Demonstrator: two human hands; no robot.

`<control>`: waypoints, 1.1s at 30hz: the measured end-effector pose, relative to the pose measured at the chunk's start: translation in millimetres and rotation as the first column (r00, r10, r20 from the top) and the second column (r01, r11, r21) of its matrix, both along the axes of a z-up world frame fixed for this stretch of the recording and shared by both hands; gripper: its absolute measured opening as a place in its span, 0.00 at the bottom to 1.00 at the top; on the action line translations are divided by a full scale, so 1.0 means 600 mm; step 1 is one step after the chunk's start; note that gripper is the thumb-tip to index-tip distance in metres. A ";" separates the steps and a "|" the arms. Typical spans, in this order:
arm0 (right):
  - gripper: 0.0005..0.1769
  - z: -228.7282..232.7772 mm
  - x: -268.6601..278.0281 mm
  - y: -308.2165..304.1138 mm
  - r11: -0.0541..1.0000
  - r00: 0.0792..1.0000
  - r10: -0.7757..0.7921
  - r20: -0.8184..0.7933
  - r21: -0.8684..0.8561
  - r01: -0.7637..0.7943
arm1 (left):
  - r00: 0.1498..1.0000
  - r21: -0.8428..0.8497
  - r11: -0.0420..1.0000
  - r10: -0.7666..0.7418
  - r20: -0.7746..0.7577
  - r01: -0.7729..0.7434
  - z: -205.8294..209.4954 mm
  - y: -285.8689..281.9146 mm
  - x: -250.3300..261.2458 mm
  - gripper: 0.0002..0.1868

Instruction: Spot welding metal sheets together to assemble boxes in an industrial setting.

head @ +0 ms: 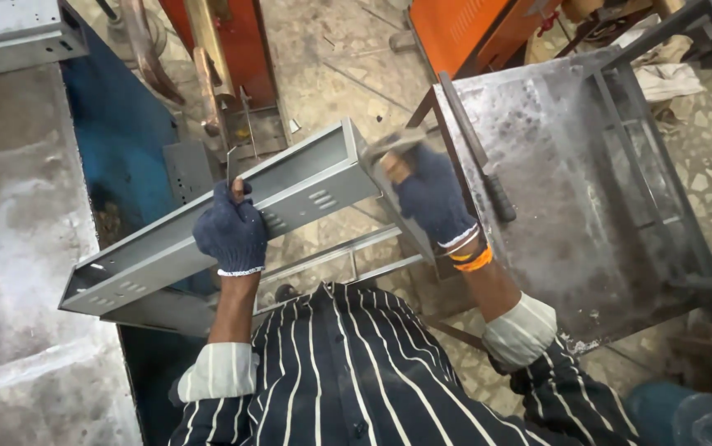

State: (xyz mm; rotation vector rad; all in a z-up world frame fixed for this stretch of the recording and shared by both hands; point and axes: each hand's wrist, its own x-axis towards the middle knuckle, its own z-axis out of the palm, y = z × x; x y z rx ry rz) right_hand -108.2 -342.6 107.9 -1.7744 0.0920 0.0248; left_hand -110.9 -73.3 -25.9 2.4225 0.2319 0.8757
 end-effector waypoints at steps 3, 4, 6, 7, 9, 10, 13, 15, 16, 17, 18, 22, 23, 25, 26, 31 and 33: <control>0.20 -0.053 0.000 -0.026 0.943 0.992 0.113 0.048 -0.321 -0.092 | 1.000 0.007 1.000 0.024 0.001 -0.024 -0.029 0.013 0.003 0.10; 0.20 -0.053 -0.007 -0.034 0.944 0.993 0.104 0.049 -0.319 -0.083 | 1.000 0.010 1.000 0.015 0.001 -0.015 -0.032 0.014 0.000 0.10; 0.23 -0.054 -0.016 -0.047 0.843 0.977 0.208 0.054 -0.517 -0.151 | 0.998 0.005 0.998 0.061 0.002 -0.061 -0.035 0.021 0.001 0.11; 0.23 -0.049 -0.020 -0.050 0.846 0.979 0.196 0.056 -0.514 -0.140 | 0.999 0.009 0.999 0.049 0.003 -0.049 -0.034 0.022 0.000 0.11; 0.24 -0.038 -0.027 -0.059 0.798 0.967 0.250 -0.044 -0.556 -0.231 | 0.996 -0.030 0.996 0.084 -0.011 -0.084 -0.032 0.022 -0.002 0.13; 0.24 -0.048 -0.011 -0.071 0.801 0.970 0.238 -0.043 -0.556 -0.221 | 0.997 -0.030 0.997 0.072 -0.011 -0.072 -0.030 0.022 -0.005 0.13; 0.21 -0.144 0.061 -0.149 0.783 0.965 0.226 -0.130 -0.565 -0.259 | 0.997 -0.057 0.995 0.076 -0.018 -0.077 -0.023 0.022 -0.011 0.16; 0.21 -0.283 0.141 -0.249 0.790 0.958 0.234 -0.165 -0.541 -0.286 | 0.998 -0.051 0.997 0.063 -0.013 -0.063 -0.020 0.018 -0.017 0.16; 0.21 -0.300 0.168 -0.273 0.790 0.962 0.219 -0.165 -0.548 -0.274 | 0.999 -0.059 0.997 0.049 -0.011 -0.049 -0.026 0.019 -0.022 0.16; 0.19 -0.317 0.198 -0.294 0.817 0.955 0.124 -0.269 -0.519 -0.252 | 0.999 -0.060 0.997 0.040 -0.003 -0.041 -0.030 0.022 -0.024 0.16; 0.20 -0.334 0.229 -0.317 0.841 0.928 0.031 -0.371 -0.492 -0.225 | 0.999 -0.061 0.998 0.032 0.005 -0.032 -0.035 0.025 -0.026 0.17; 0.29 -0.364 0.264 -0.330 0.864 0.884 -0.420 -0.203 -0.386 0.322 | 1.000 -0.101 0.995 0.017 -0.011 -0.018 -0.038 0.022 -0.038 0.17; 0.28 -0.420 0.278 -0.351 0.882 0.947 -0.314 0.065 -0.348 0.317 | 0.999 -0.111 0.993 0.026 -0.035 -0.030 -0.039 0.022 -0.041 0.18; 0.28 -0.502 0.291 -0.379 0.900 0.923 -0.190 0.334 -0.317 0.300 | 0.998 -0.122 0.992 0.033 -0.057 -0.040 -0.042 0.020 -0.044 0.18; 0.28 -0.527 0.289 -0.385 0.798 0.952 -0.209 0.222 -0.525 0.297 | 0.997 -0.122 0.992 0.037 -0.069 -0.045 -0.042 0.018 -0.043 0.18; 0.28 -0.467 0.260 -0.327 0.626 0.958 -0.238 0.161 -0.729 0.278 | 0.996 -0.112 0.992 0.049 -0.079 -0.058 -0.042 0.006 -0.039 0.18; 0.24 -0.339 0.237 -0.257 0.566 0.968 -0.237 0.085 -0.798 0.208 | 0.997 -0.062 0.997 0.042 -0.063 -0.046 -0.046 0.003 -0.034 0.16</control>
